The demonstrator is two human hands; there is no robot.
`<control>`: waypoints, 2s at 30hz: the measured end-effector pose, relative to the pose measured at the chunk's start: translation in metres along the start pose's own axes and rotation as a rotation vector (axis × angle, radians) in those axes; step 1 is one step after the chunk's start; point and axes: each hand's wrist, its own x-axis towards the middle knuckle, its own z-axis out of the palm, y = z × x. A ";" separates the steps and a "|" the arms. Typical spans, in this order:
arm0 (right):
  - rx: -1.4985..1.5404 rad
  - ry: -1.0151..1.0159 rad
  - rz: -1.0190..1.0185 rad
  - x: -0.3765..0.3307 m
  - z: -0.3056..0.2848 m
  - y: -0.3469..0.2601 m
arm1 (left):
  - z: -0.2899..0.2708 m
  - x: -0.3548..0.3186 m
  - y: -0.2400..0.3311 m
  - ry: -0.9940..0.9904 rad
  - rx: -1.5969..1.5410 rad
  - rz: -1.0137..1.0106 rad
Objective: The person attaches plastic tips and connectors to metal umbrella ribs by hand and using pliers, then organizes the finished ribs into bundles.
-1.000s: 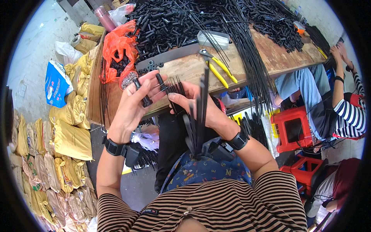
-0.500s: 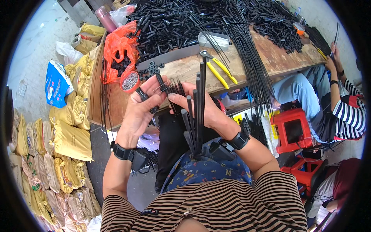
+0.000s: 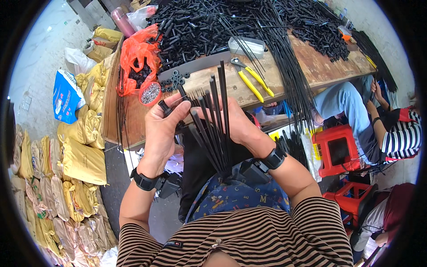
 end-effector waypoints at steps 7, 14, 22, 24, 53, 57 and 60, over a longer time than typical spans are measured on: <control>0.091 -0.012 0.045 0.005 -0.002 0.004 | -0.012 0.005 -0.007 0.001 -0.088 -0.037; 0.047 -0.038 -0.002 0.004 0.007 -0.014 | -0.007 0.004 0.000 0.002 -0.090 0.050; 0.093 -0.077 0.042 0.005 0.012 -0.015 | -0.016 0.002 -0.005 -0.055 -0.098 0.116; 0.086 -0.051 0.021 0.001 0.016 -0.014 | -0.017 0.001 -0.009 0.009 -0.145 0.084; 0.491 -0.269 0.310 -0.013 0.008 -0.003 | -0.033 0.048 0.031 -0.340 -0.204 -0.119; 0.479 -0.304 0.329 -0.013 0.014 -0.002 | -0.024 0.051 0.028 -0.372 -0.358 -0.114; 0.484 -0.306 0.336 -0.014 0.014 0.000 | -0.021 0.051 0.028 -0.334 -0.416 -0.121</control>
